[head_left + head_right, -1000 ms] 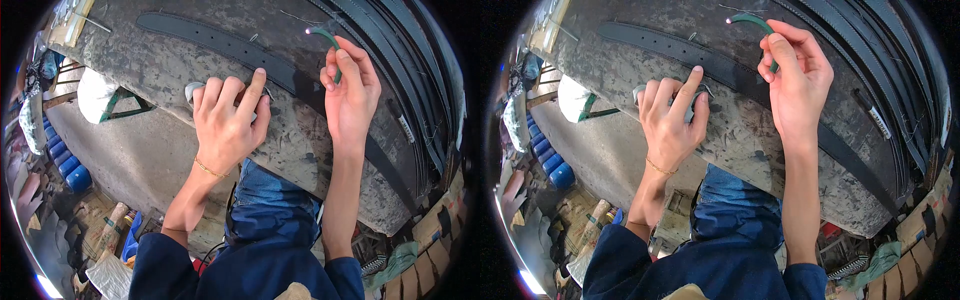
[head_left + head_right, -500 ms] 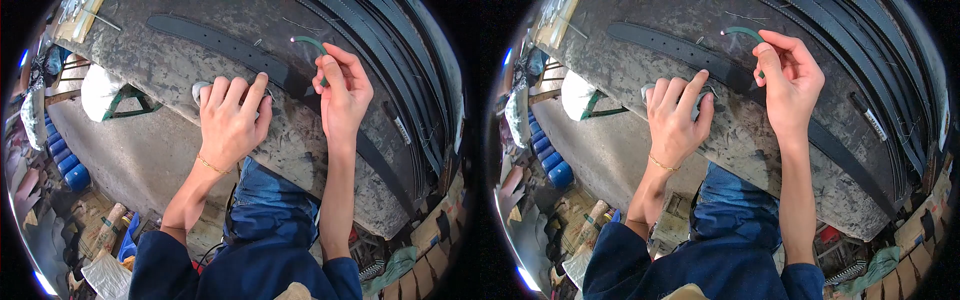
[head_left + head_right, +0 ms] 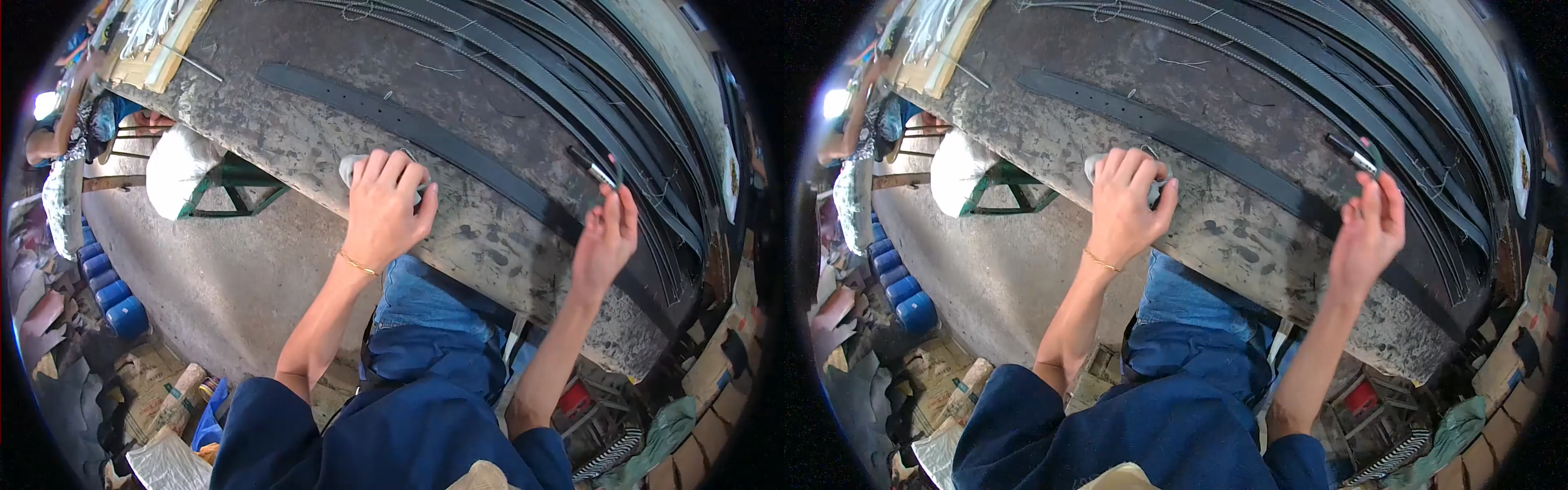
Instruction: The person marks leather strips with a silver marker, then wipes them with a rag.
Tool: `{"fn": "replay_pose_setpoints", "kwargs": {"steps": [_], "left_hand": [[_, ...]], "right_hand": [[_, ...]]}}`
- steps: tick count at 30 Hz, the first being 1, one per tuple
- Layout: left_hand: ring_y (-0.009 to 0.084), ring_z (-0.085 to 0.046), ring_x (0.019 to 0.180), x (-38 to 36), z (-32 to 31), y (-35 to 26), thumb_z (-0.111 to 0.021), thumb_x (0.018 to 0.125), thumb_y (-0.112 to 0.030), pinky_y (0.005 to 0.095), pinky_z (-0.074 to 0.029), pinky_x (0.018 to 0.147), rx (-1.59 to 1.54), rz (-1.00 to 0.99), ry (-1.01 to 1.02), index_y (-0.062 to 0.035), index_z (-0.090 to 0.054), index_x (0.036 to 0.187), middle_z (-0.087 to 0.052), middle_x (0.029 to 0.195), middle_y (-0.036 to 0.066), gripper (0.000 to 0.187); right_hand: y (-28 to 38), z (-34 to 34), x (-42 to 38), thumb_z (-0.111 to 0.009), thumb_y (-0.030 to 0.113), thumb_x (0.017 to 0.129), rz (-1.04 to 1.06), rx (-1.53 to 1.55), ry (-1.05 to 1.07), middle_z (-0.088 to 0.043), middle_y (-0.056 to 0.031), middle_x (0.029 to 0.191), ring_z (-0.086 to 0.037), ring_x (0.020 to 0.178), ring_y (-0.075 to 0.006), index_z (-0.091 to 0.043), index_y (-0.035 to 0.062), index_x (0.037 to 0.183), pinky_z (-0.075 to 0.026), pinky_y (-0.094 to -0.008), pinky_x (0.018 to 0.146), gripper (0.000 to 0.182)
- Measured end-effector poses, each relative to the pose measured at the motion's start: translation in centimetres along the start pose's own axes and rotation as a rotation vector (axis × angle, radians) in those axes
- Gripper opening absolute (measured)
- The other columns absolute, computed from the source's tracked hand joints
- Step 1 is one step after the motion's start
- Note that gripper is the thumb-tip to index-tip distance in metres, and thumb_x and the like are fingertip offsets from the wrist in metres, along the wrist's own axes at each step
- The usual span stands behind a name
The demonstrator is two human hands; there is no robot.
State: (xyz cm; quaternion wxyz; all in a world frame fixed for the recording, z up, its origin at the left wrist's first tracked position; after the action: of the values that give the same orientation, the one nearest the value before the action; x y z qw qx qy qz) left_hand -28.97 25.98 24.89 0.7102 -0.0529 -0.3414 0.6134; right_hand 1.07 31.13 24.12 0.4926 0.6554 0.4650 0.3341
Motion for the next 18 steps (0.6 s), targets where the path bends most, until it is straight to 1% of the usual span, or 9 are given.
{"fn": "replay_pose_setpoints", "kwargs": {"steps": [1, 3, 5, 8, 10, 12, 13, 15, 18], "left_hand": [[0.0293, -0.055, 0.089, -0.7, -0.3, -0.2, -0.072, 0.074, -0.008, 0.0436, -0.041, 0.082, 0.010, 0.029, 0.012, -0.0059, -0.062, 0.089, -0.058, 0.090, 0.007, 0.018], [0.0295, -0.056, 0.094, -1.8, -0.1, -0.4, -0.072, 0.074, -0.008, 0.0441, -0.042, 0.085, 0.032, 0.002, -0.040, -0.0053, -0.063, 0.092, -0.060, 0.094, 0.008, 0.021], [0.0294, -0.058, 0.104, -2.4, 1.1, -1.0, -0.074, 0.074, -0.006, 0.0453, -0.043, 0.095, 0.074, -0.002, -0.055, -0.0045, -0.065, 0.102, -0.063, 0.105, 0.009, 0.029], [0.0297, -0.060, 0.102, -3.3, 1.9, 0.5, -0.072, 0.076, -0.005, 0.0450, -0.044, 0.095, 0.127, -0.054, -0.092, -0.0044, -0.065, 0.102, -0.064, 0.103, 0.008, 0.026], [0.0303, -0.062, 0.106, -2.5, 2.1, 2.2, -0.072, 0.078, -0.002, 0.0457, -0.045, 0.096, 0.048, -0.017, -0.103, -0.0044, -0.066, 0.107, -0.067, 0.108, 0.010, 0.029], [0.0330, -0.060, 0.115, -0.6, 2.8, 3.3, -0.070, 0.084, -0.008, 0.0462, -0.044, 0.101, -0.037, 0.144, -0.258, -0.0025, -0.065, 0.115, -0.067, 0.115, 0.015, 0.032], [0.0330, -0.060, 0.115, -0.1, 2.4, 3.3, -0.070, 0.084, -0.008, 0.0462, -0.044, 0.101, -0.057, 0.128, -0.248, -0.0025, -0.065, 0.115, -0.067, 0.115, 0.015, 0.032], [0.0358, -0.056, 0.123, 1.2, -0.7, 1.9, -0.065, 0.090, -0.013, 0.0470, -0.040, 0.107, 0.201, -0.005, -0.063, 0.0003, -0.063, 0.120, -0.062, 0.126, 0.020, 0.033], [0.0342, -0.042, 0.139, 0.1, -1.8, 1.4, -0.057, 0.095, -0.013, 0.0460, -0.031, 0.115, 0.257, -0.044, 0.090, 0.0043, -0.048, 0.139, -0.049, 0.145, 0.021, 0.048]], "right_hand": [[0.5, 2.5, -0.2, -0.061, 0.005, 0.097, -0.004, -0.019, -0.077, -0.069, -0.0124, 0.106, -0.057, 0.073, -0.0065, -0.060, 0.0004, 0.122, -0.045, -0.0214, 0.061, 0.025], [1.4, 7.8, -0.7, -0.063, 0.006, 0.097, 0.032, -0.035, -0.120, -0.069, -0.0121, 0.105, -0.057, 0.072, -0.0071, -0.061, 0.0000, 0.120, -0.046, -0.0212, 0.063, 0.024], [2.2, 12.3, -1.5, -0.063, 0.007, 0.097, 0.050, -0.039, -0.201, -0.069, -0.0114, 0.105, -0.055, 0.072, -0.0065, -0.061, -0.0004, 0.119, -0.044, -0.0216, 0.060, 0.024], [3.3, 17.9, -3.2, -0.063, 0.009, 0.097, 0.090, -0.041, -0.276, -0.068, -0.0108, 0.105, -0.054, 0.072, -0.0065, -0.061, -0.0003, 0.120, -0.042, -0.0226, 0.058, 0.025], [4.2, 20.6, -4.8, -0.063, 0.010, 0.097, 0.104, -0.041, -0.302, -0.068, -0.0110, 0.104, -0.055, 0.072, -0.0067, -0.060, -0.0003, 0.121, -0.043, -0.0220, 0.059, 0.026], [5.3, 22.9, -6.3, -0.063, 0.010, 0.098, 0.106, -0.084, -0.380, -0.067, -0.0110, 0.104, -0.056, 0.071, -0.0070, -0.059, -0.0007, 0.122, -0.045, -0.0213, 0.059, 0.027], [5.5, 24.7, -7.0, -0.063, 0.010, 0.097, 0.103, -0.096, -0.393, -0.067, -0.0110, 0.104, -0.057, 0.071, -0.0069, -0.058, -0.0001, 0.122, -0.046, -0.0208, 0.058, 0.027], [6.8, 25.7, -9.4, -0.064, 0.009, 0.097, 0.120, -0.117, -0.461, -0.066, -0.0111, 0.104, -0.057, 0.070, -0.0070, -0.058, 0.0001, 0.122, -0.046, -0.0208, 0.057, 0.027], [8.3, 30.0, -11.6, -0.063, 0.008, 0.097, 0.139, -0.114, -0.524, -0.065, -0.0113, 0.102, -0.055, 0.069, -0.0078, -0.057, 0.0005, 0.122, -0.045, -0.0208, 0.056, 0.027]]}}
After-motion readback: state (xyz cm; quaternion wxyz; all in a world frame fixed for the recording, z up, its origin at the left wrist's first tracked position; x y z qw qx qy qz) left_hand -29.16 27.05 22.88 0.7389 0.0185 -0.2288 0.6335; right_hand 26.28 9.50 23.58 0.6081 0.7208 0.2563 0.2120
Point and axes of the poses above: each hand's wrist, its own x-axis towards the middle knuckle, its own z-axis out of the back of the hand, y = z × x, the point moved 5 cm from there along x, towards the middle knuckle
